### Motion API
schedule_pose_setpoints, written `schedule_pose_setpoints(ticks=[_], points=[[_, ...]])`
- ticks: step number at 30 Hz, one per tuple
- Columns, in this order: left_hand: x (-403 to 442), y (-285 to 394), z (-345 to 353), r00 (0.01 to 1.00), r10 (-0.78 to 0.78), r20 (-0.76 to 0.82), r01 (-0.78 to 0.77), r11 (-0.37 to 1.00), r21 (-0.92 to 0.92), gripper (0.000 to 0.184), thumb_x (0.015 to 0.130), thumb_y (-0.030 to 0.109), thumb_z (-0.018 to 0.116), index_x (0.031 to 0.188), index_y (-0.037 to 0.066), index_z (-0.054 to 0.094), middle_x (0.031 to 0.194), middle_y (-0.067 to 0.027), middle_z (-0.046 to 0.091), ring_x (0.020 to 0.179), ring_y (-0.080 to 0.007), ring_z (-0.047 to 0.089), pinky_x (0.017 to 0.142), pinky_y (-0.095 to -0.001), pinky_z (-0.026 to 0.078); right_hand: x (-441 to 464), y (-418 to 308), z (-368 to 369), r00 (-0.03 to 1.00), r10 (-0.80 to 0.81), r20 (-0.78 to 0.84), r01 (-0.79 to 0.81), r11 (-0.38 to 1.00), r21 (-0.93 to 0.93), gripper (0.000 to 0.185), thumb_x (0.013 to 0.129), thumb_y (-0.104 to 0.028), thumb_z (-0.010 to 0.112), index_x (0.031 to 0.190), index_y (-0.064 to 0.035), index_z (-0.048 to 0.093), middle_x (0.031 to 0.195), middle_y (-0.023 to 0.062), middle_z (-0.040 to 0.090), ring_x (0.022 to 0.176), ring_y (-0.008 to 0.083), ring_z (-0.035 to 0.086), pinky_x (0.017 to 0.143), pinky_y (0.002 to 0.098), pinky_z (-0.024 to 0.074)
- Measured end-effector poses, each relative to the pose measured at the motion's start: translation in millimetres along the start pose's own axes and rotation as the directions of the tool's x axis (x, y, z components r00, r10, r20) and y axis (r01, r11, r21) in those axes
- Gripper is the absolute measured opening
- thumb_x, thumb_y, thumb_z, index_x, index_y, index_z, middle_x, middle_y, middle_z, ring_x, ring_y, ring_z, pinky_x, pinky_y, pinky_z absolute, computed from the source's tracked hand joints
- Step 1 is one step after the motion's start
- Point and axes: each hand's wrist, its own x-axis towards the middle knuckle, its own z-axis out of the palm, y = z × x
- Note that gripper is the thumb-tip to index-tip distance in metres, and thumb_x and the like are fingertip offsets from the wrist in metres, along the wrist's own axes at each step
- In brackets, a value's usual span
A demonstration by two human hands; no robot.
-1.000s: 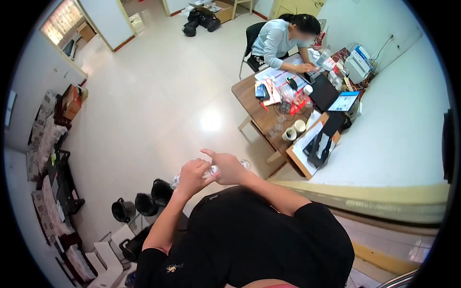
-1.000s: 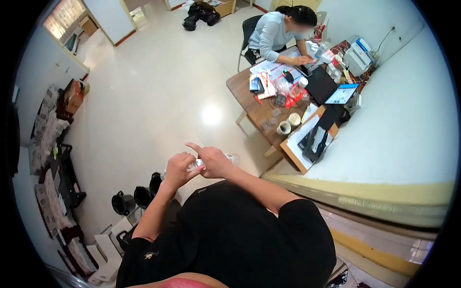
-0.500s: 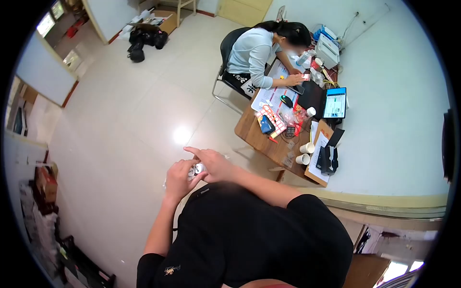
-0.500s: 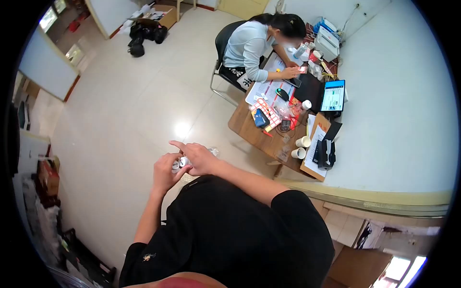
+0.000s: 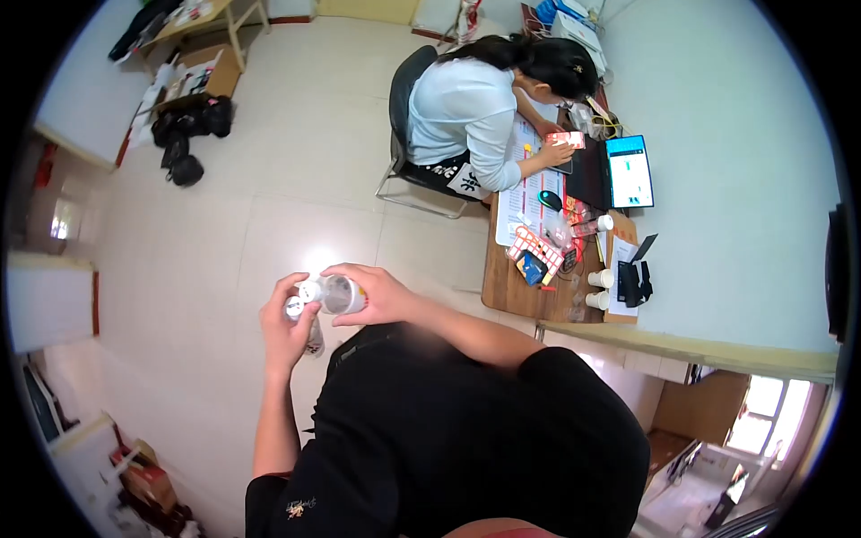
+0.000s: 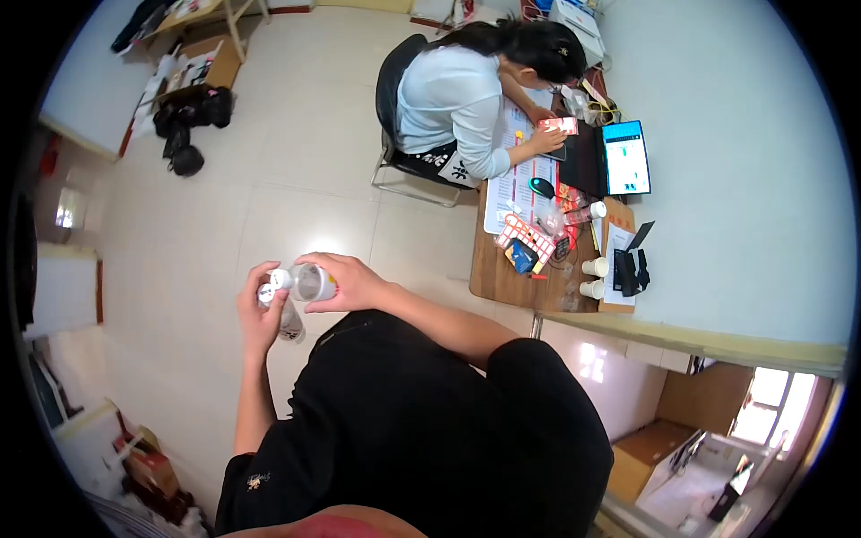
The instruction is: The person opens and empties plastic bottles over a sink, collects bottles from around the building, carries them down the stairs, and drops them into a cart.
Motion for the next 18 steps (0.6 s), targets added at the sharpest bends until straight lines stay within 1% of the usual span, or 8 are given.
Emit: schedule_pose_setpoints(ticks=[1,4,7,10,11,13,15,18], points=[[28.7,-6.9,-11.5,0.998,0.053,-0.014,-0.053,0.999,0.005,0.034,0.093,0.008,0.077,0.125,0.004,0.069,0.087,-0.0042,0.067,0.08,-0.0115,0.062,0.073,-0.0276,0.05,29.1,4.4,-2.7,0.999,-0.025,-0.02,0.025,1.0,-0.005,0.078,0.076,-0.038,0.095,0.141,-0.0123,0.058,0.127,0.0121,0.07,0.111,0.0338,0.071,0.096,0.0422,0.0582],[113.3,-23.6,-61.0,0.997,0.043,0.065,-0.044,0.999,0.01,0.03,0.091,0.009,0.079,0.12,0.003,0.071,0.09,-0.0048,0.067,0.082,-0.0121,0.062,0.074,-0.028,0.05,122.8,16.0,-11.5,1.0,-0.019,-0.02,0.018,0.998,-0.06,0.079,0.077,-0.039,0.094,0.141,-0.0116,0.058,0.127,0.0125,0.07,0.111,0.0337,0.071,0.095,0.0421,0.0586],[191.1,-44.1,-108.0,0.985,0.144,0.093,-0.151,0.985,0.079,0.032,0.086,0.006,0.082,0.116,0.002,0.073,0.098,-0.0077,0.072,0.089,-0.0164,0.067,0.078,-0.031,0.054,204.1,30.9,-12.6,0.997,-0.051,-0.064,0.041,0.988,-0.151,0.077,0.076,-0.039,0.094,0.139,-0.0106,0.06,0.128,0.0133,0.07,0.112,0.0357,0.071,0.096,0.0442,0.058],[260.6,-86.1,-162.5,0.989,0.147,0.02,-0.148,0.987,0.066,0.036,0.082,0.007,0.088,0.115,0.003,0.075,0.103,-0.0107,0.076,0.093,-0.0227,0.073,0.086,-0.0343,0.058,303.1,60.1,6.4,0.996,-0.034,-0.079,0.019,0.982,-0.188,0.075,0.074,-0.039,0.095,0.136,-0.0096,0.064,0.126,0.0147,0.071,0.115,0.0365,0.07,0.098,0.0455,0.0566],[285.1,-101.6,-179.8,0.985,0.173,-0.021,-0.172,0.984,0.041,0.038,0.083,0.015,0.091,0.116,0.005,0.077,0.1,-0.0126,0.076,0.087,-0.0265,0.072,0.078,-0.038,0.057,336.1,70.9,15.2,0.996,-0.011,-0.089,-0.005,0.984,-0.18,0.074,0.074,-0.038,0.094,0.136,-0.0096,0.064,0.126,0.0152,0.072,0.115,0.0363,0.07,0.098,0.0453,0.0565],[331.0,-126.0,-219.2,0.977,0.212,0.011,-0.212,0.975,0.067,0.033,0.083,0.01,0.088,0.113,0.004,0.076,0.099,-0.0121,0.076,0.084,-0.0266,0.071,0.075,-0.0359,0.055,405.3,68.6,13.4,0.988,0.146,0.054,-0.128,0.958,-0.256,0.075,0.075,-0.032,0.096,0.137,-0.0078,0.064,0.13,0.0143,0.071,0.117,0.0327,0.071,0.101,0.0429,0.0562],[379.4,-131.1,-266.1,0.948,0.316,0.048,-0.318,0.945,0.076,0.032,0.084,0.012,0.088,0.113,0.005,0.076,0.097,-0.0116,0.076,0.082,-0.0271,0.069,0.073,-0.0363,0.055,465.1,78.3,23.8,0.987,0.107,0.119,-0.084,0.979,-0.187,0.075,0.074,-0.03,0.096,0.137,-0.0082,0.064,0.13,0.0138,0.072,0.118,0.032,0.071,0.102,0.0414,0.0557],[446.7,-150.3,-327.5,0.957,0.277,0.084,-0.283,0.955,0.082,0.033,0.083,0.013,0.088,0.113,0.005,0.076,0.094,-0.0113,0.074,0.081,-0.0274,0.068,0.072,-0.0365,0.054,557.7,92.5,31.5,0.986,0.056,0.16,-0.044,0.996,-0.078,0.075,0.074,-0.031,0.096,0.138,-0.0092,0.064,0.131,0.0163,0.071,0.12,0.0359,0.07,0.102,0.0445,0.0558]])
